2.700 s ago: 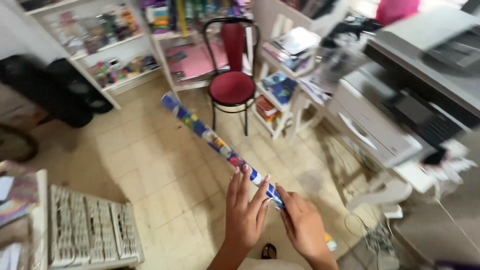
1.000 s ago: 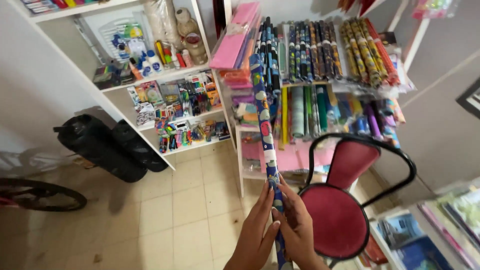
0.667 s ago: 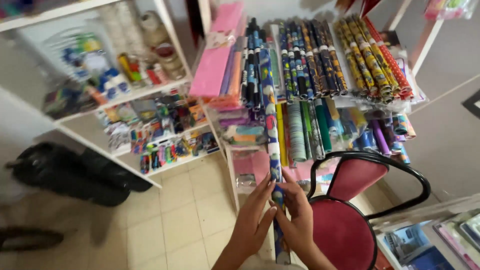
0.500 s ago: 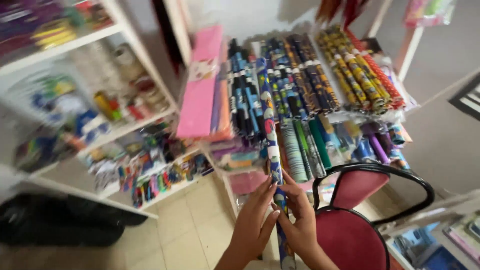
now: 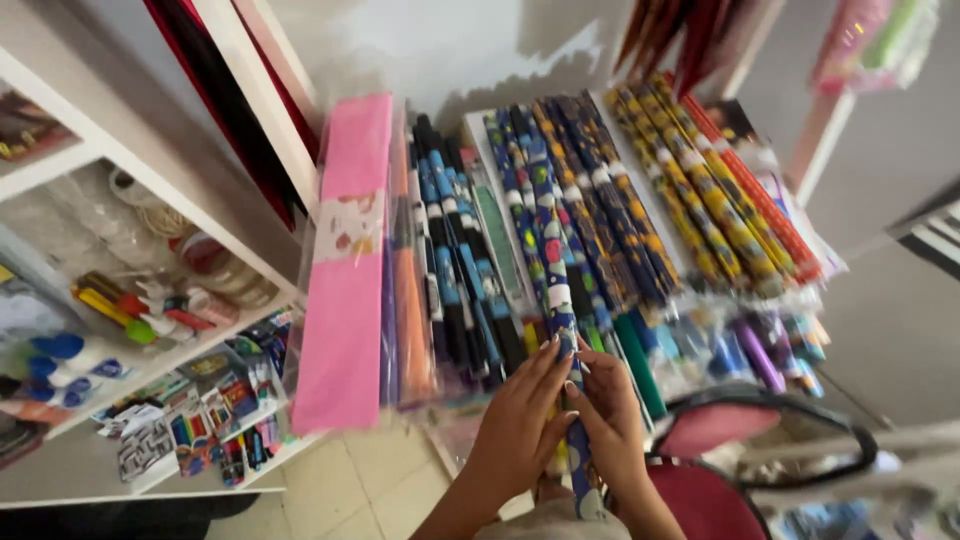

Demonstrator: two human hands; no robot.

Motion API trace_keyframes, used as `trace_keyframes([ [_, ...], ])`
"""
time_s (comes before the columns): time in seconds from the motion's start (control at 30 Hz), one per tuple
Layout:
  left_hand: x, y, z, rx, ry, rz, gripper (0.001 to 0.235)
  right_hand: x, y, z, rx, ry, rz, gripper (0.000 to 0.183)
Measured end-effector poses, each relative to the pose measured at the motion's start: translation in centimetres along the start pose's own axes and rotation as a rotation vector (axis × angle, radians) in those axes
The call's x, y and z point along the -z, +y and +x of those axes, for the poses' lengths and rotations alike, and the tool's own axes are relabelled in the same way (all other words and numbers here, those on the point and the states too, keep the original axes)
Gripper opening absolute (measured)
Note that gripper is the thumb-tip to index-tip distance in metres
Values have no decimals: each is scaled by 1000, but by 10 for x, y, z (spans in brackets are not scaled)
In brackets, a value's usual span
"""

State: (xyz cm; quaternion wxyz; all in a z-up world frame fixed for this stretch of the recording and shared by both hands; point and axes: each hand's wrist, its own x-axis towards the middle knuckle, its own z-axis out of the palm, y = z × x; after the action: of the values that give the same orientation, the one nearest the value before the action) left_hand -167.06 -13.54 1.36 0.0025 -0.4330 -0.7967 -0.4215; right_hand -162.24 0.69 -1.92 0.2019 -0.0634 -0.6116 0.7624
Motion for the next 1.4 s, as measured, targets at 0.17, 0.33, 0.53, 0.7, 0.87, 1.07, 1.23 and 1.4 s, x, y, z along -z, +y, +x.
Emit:
trace_keyframes([
  [0.17,-6,-37,50,69,6,-29,56,11,23,70,-48,-52,-43,35],
  [0.33,-12,-66,93,173,-1,-25,56,23,52,126,-144,-65,-83,40],
  [0.53,-22,-96,113,359,-38,-23,57,19,66,163,-206,-121,-124,43],
  [0.7,-21,-109,118,315,11,83,52,8,64,176,-67,-160,-357,49],
  [0.87,-24,-121,117,309,16,120,49,-2,57,187,82,-243,-650,50],
  [1.07,-7,-118,108,290,34,208,48,-15,49,182,158,-277,-788,44],
  [1.23,6,-119,86,324,156,287,46,-39,35,163,266,-366,-795,44],
  [1.4,17,-111,68,348,333,290,51,-61,31,146,228,-581,-723,48],
])
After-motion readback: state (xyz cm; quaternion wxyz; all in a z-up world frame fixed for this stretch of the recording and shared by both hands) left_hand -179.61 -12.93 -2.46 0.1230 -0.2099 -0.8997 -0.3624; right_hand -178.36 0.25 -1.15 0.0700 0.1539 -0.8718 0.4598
